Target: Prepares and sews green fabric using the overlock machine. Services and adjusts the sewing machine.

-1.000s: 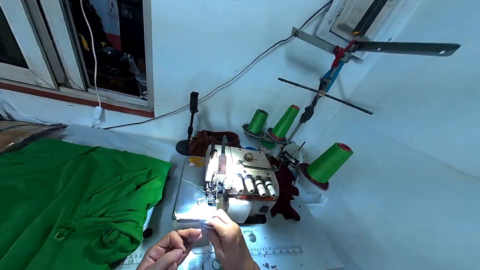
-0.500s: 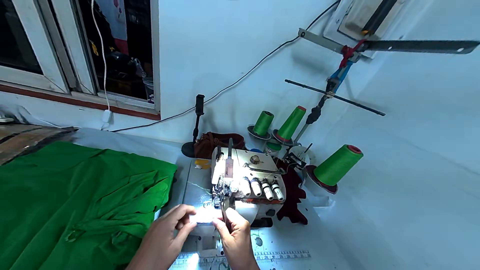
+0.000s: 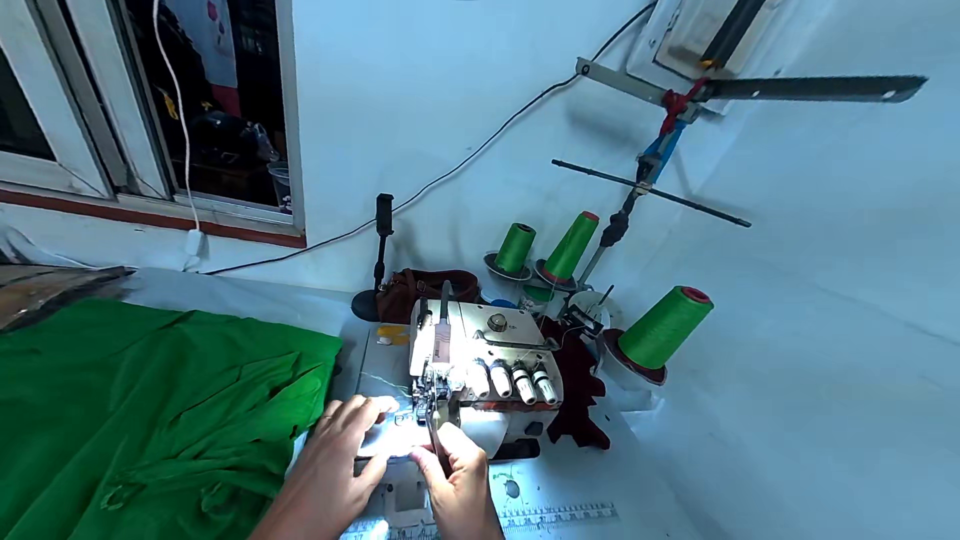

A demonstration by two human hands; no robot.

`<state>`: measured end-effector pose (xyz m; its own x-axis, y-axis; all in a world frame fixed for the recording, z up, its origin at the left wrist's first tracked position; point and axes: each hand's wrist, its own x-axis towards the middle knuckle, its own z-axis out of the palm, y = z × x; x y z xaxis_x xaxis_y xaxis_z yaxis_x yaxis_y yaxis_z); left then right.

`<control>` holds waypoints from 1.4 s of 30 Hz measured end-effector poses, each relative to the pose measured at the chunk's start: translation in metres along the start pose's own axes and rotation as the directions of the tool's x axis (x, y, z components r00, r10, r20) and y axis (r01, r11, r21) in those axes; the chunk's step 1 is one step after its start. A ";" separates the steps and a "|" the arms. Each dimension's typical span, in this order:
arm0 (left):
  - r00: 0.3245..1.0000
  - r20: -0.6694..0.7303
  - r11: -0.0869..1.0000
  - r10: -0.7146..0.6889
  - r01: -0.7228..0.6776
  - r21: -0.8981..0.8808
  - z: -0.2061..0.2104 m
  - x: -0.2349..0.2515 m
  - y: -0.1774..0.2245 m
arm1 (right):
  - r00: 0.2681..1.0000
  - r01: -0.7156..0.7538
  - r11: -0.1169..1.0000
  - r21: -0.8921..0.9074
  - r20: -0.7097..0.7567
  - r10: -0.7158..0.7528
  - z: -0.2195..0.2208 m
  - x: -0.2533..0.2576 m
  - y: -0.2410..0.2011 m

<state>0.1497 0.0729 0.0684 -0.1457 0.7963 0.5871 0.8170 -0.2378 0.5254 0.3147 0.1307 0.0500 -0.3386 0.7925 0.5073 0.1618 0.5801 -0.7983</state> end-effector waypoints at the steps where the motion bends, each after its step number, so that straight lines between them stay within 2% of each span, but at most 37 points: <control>1: 0.999 0.026 0.998 0.019 -0.017 -0.054 0.002 0.000 -0.001 | 1.000 0.005 1.000 0.003 -0.002 -0.005 0.000 0.000 0.000; 3: 0.998 0.059 0.987 0.032 -0.022 -0.162 0.010 0.001 -0.004 | 1.000 -0.001 1.000 0.003 -0.004 0.001 0.001 0.000 -0.001; 7: 1.000 -0.020 0.980 0.004 -0.008 -0.197 0.022 0.003 -0.011 | 1.000 -0.026 1.000 0.008 0.002 0.026 0.001 0.000 -0.002; 17: 0.999 -0.019 0.912 -0.027 0.017 -0.410 0.021 0.004 -0.019 | 1.000 -0.017 1.000 0.024 -0.023 0.017 0.003 -0.001 -0.001; 20: 0.997 -0.021 0.904 -0.075 0.059 -0.424 0.019 0.005 -0.018 | 1.000 -0.015 1.000 0.005 -0.027 0.015 0.004 -0.001 0.000; 22: 0.993 -0.025 0.865 -0.119 0.091 -0.493 0.018 0.005 -0.018 | 0.999 -0.008 1.000 0.001 -0.040 0.008 0.005 -0.001 -0.001; 24: 0.997 0.020 0.836 -0.079 0.077 -0.543 0.017 0.004 -0.020 | 0.999 -0.005 1.000 0.008 -0.047 0.005 0.006 -0.001 -0.001; 27: 0.998 0.060 0.879 -0.005 0.033 -0.476 0.017 0.005 -0.018 | 0.998 -0.007 1.000 0.009 -0.056 0.007 0.006 -0.001 -0.002; 30: 0.999 0.000 0.909 -0.041 0.038 -0.414 0.022 0.005 -0.016 | 0.998 -0.005 1.000 0.010 -0.058 0.006 0.007 -0.001 -0.002; 35: 0.995 0.013 0.894 -0.095 0.091 -0.440 0.021 0.006 -0.010 | 0.998 0.009 1.000 0.000 -0.070 -0.009 0.007 -0.001 -0.004; 42: 0.999 0.008 0.909 -0.040 0.040 -0.414 0.022 0.006 -0.009 | 0.997 0.006 1.000 -0.016 -0.075 -0.007 0.008 -0.001 -0.004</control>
<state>0.1534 0.0918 0.0536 -0.1741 0.8095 0.5608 0.5060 -0.4150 0.7561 0.3074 0.1263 0.0498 -0.2690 0.8004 0.5357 0.1748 0.5876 -0.7901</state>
